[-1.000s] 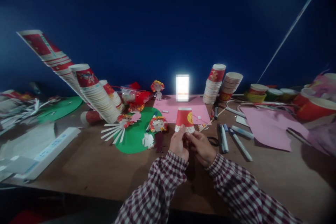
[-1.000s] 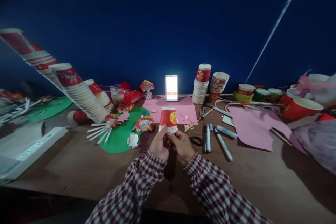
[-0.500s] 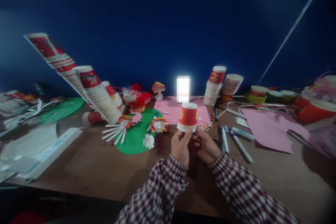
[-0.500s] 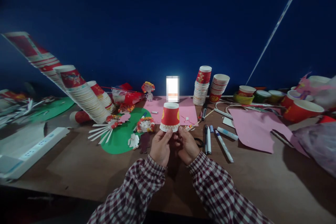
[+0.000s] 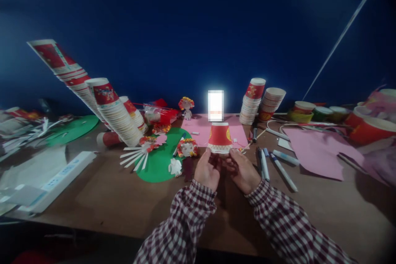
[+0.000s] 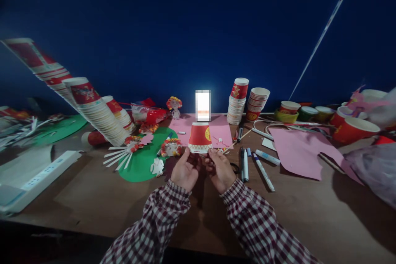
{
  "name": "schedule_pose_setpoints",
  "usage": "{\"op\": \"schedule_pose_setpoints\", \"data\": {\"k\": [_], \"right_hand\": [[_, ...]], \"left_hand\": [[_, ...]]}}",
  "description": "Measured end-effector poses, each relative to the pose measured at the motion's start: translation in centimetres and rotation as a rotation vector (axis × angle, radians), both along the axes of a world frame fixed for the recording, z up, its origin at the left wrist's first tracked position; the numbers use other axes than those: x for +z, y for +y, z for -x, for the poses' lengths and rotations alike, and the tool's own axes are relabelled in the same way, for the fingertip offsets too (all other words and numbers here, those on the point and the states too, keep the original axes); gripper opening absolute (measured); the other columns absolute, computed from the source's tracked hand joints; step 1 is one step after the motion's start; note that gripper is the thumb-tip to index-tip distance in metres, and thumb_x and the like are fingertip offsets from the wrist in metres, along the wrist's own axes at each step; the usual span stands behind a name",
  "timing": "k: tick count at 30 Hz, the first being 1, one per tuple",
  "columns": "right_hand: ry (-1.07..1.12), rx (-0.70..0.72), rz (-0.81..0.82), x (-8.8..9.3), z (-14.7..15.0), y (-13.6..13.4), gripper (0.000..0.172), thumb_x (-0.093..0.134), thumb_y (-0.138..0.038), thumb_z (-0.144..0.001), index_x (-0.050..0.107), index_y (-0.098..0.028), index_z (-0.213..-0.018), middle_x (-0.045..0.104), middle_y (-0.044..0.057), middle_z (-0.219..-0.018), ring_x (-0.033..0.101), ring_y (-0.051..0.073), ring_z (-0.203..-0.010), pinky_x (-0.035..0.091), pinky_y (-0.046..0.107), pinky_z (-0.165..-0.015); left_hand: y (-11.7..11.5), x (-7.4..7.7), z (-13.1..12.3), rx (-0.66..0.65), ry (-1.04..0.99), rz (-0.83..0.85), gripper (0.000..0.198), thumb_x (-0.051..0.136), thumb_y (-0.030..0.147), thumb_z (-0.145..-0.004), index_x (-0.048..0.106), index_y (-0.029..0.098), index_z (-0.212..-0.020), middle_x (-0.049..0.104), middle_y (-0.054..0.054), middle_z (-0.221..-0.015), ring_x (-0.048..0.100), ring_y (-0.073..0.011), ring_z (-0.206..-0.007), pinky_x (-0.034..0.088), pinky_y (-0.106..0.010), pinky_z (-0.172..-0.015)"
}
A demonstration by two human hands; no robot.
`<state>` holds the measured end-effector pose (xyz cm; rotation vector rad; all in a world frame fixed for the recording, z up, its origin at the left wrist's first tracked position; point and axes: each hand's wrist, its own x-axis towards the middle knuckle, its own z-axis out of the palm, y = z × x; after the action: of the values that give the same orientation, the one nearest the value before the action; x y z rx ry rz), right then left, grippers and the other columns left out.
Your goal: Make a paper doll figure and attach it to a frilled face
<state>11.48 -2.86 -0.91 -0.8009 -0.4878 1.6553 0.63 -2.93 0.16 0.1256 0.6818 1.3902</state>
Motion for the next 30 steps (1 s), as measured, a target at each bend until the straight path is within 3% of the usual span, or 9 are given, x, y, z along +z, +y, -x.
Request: {"op": "schedule_pose_setpoints", "data": {"k": [3,6,10,14,25,30], "right_hand": [[-0.022,0.003,-0.019,0.2,0.1,-0.2,0.025,0.079,-0.032,-0.064,0.06,-0.018,-0.074,0.06,-0.002,-0.069,0.049,0.006,-0.054,0.032,0.014,-0.038],[-0.02,0.007,-0.045,0.4,0.3,-0.3,0.027,0.079,-0.033,-0.063,0.06,-0.018,-0.073,0.058,-0.002,-0.067,0.048,0.006,-0.054,0.033,0.014,-0.039],[0.002,-0.002,-0.055,0.5,0.5,-0.4,0.028,0.081,-0.032,-0.061,0.059,-0.019,-0.071,0.054,-0.005,-0.06,0.047,0.007,-0.052,0.034,0.014,-0.04],[0.033,-0.011,-0.033,0.4,0.6,-0.4,0.022,0.078,-0.031,-0.066,0.06,-0.019,-0.073,0.056,-0.004,-0.063,0.05,0.007,-0.053,0.039,0.016,-0.043],[0.035,-0.055,-0.04,0.1,0.2,-0.2,0.019,0.076,-0.031,-0.067,0.064,-0.021,-0.078,0.064,-0.003,-0.068,0.059,0.008,-0.057,0.049,0.016,-0.048],[-0.114,-0.096,-0.147,0.0,0.4,-0.3,0.02,0.074,-0.035,-0.068,0.062,-0.022,-0.077,0.064,-0.002,-0.065,0.061,0.012,-0.056,0.05,0.02,-0.046]], "left_hand": [[0.2,0.2,0.3,-0.019,-0.013,-0.014,0.018,0.049,0.026,-0.09,0.062,0.013,-0.087,0.066,-0.004,-0.08,0.062,-0.0112,-0.068,0.05,-0.022,-0.065],[-0.1,0.4,0.1,-0.025,0.004,-0.08,0.021,0.054,0.033,-0.087,0.063,0.014,-0.089,0.066,-0.004,-0.081,0.062,-0.0122,-0.069,0.05,-0.023,-0.064],[-0.6,0.3,-0.7,-0.04,0.098,-0.162,0.03,0.079,0.03,-0.064,0.062,0.013,-0.083,0.065,-0.002,-0.07,0.059,-0.0112,-0.057,0.048,-0.022,-0.056],[-0.6,-0.1,-1.0,-0.033,0.16,-0.155,0.037,0.086,0.024,-0.05,0.06,0.012,-0.074,0.063,-0.001,-0.063,0.059,-0.0117,-0.054,0.046,-0.021,-0.051],[-1.0,0.5,-1.1,-0.084,0.127,-0.222,0.038,0.08,0.016,-0.055,0.064,0.011,-0.09,0.064,-0.003,-0.079,0.061,-0.0124,-0.069,0.047,-0.022,-0.059],[-0.7,0.1,-0.8,-0.066,0.096,-0.164,0.027,0.079,0.024,-0.061,0.061,0.012,-0.078,0.063,-0.003,-0.066,0.06,-0.013,-0.061,0.046,-0.023,-0.054]]}}
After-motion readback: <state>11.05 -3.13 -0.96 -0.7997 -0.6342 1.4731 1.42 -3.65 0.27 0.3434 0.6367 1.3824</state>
